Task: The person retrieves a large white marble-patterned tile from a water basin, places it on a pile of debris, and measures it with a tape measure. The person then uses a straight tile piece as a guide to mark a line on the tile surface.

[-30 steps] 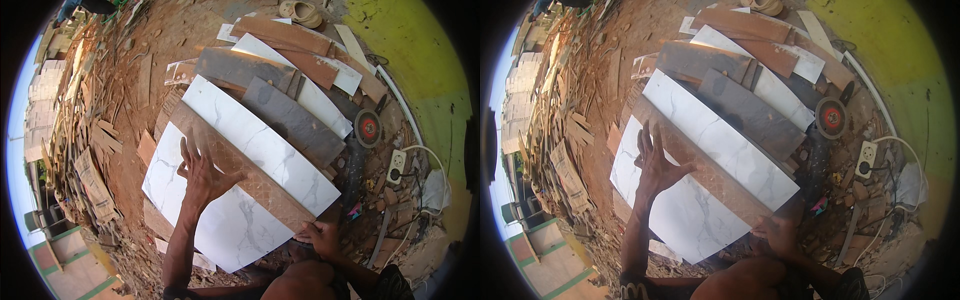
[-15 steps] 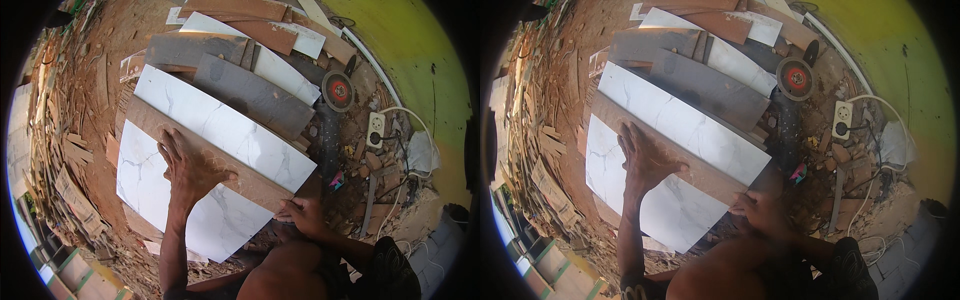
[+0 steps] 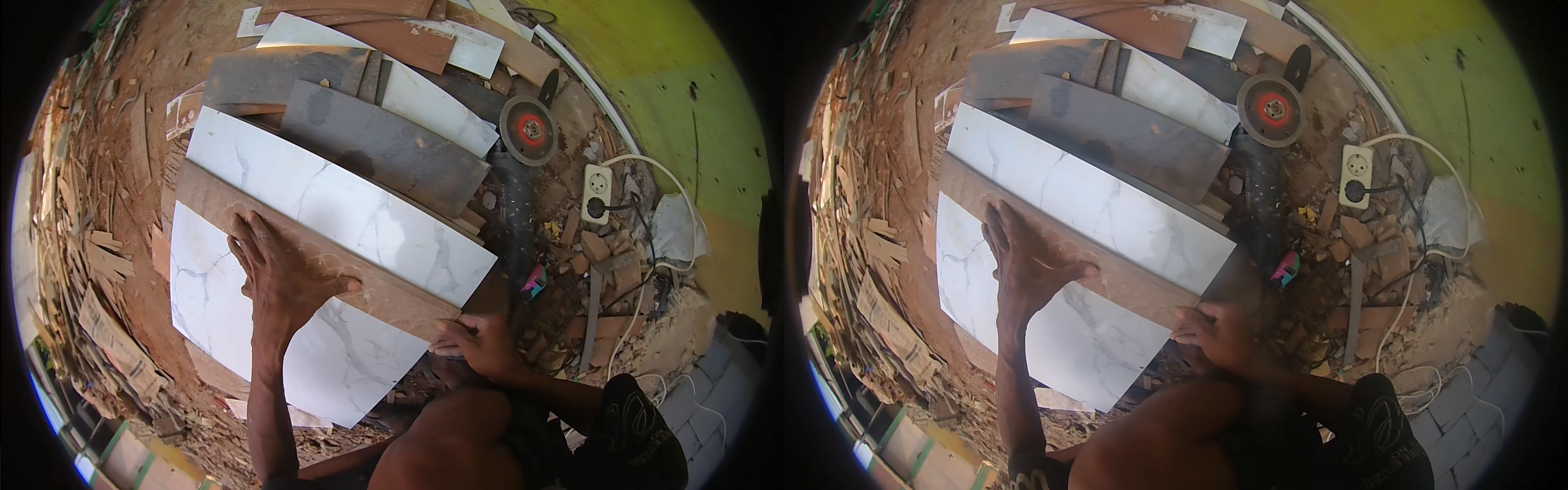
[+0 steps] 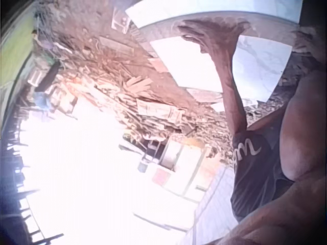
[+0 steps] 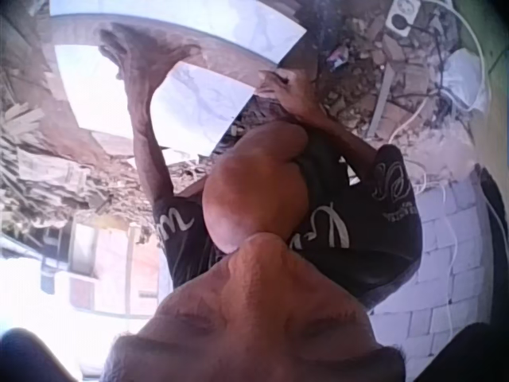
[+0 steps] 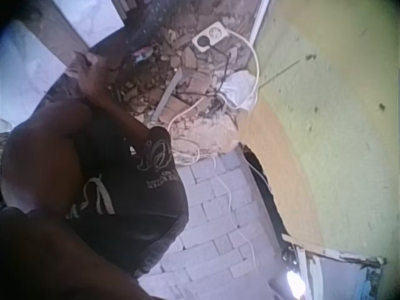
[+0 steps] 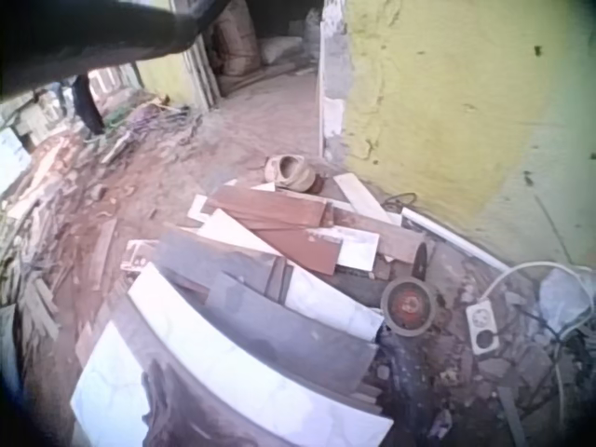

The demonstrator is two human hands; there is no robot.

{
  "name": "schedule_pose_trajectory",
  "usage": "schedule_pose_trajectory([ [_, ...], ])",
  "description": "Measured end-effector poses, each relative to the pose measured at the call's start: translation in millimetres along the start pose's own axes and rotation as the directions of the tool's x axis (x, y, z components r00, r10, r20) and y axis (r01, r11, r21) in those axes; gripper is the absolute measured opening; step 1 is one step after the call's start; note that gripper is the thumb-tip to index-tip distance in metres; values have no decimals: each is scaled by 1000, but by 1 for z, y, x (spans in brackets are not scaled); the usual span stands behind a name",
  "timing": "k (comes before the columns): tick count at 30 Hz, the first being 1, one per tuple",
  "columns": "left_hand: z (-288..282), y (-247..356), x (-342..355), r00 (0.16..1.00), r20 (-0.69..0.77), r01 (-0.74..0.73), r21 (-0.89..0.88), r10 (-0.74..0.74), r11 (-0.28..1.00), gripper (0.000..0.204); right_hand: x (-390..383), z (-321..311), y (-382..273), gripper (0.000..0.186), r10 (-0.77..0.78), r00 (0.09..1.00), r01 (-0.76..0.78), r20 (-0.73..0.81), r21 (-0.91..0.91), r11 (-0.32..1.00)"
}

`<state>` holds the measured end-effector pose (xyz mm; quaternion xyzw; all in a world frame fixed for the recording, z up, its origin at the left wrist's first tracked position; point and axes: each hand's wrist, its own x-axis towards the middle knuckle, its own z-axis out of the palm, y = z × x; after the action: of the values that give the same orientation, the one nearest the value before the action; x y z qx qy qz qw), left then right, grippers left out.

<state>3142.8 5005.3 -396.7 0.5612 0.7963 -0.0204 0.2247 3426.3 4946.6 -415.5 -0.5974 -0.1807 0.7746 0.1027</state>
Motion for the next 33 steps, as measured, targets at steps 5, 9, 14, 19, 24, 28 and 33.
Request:
schedule_pose_trajectory([
  [5, 8, -8, -1, 999, -38, 5, 4, -5, 1000, 163, 0, 1, -3, 33, 4, 1000, -4, 3, 8, 1000],
  [9, 6, -4, -1, 999, -42, -2, -22, 1, 1000, 162, 0, 1, -2, 33, 4, 1000, -4, -13, 7, 1000],
  [14, -7, 1, 1, 999, -32, -40, -119, 36, 992, 149, 1, 1, -1, 34, 24, 1000, -24, -9, 14, 1000],
  [19, -10, 0, 0, 998, -21, -69, -125, 67, 990, 138, 1, -3, 3, 43, 11, 999, -12, 37, 42, 999],
  [24, -10, -8, -3, 994, -30, -104, -154, 101, 983, 139, -1, -4, -12, 58, 104, 995, -104, 9, 204, 973],
  [28, -13, -3, -1, 996, -7, -89, -115, 89, 989, 140, -2, -7, -8, 62, 94, 995, -99, 29, 241, 965],
  [33, -12, -4, -3, 996, -14, -92, -91, 91, 992, 141, 0, -7, -3, 62, 73, 997, -76, 22, 221, 972],
])
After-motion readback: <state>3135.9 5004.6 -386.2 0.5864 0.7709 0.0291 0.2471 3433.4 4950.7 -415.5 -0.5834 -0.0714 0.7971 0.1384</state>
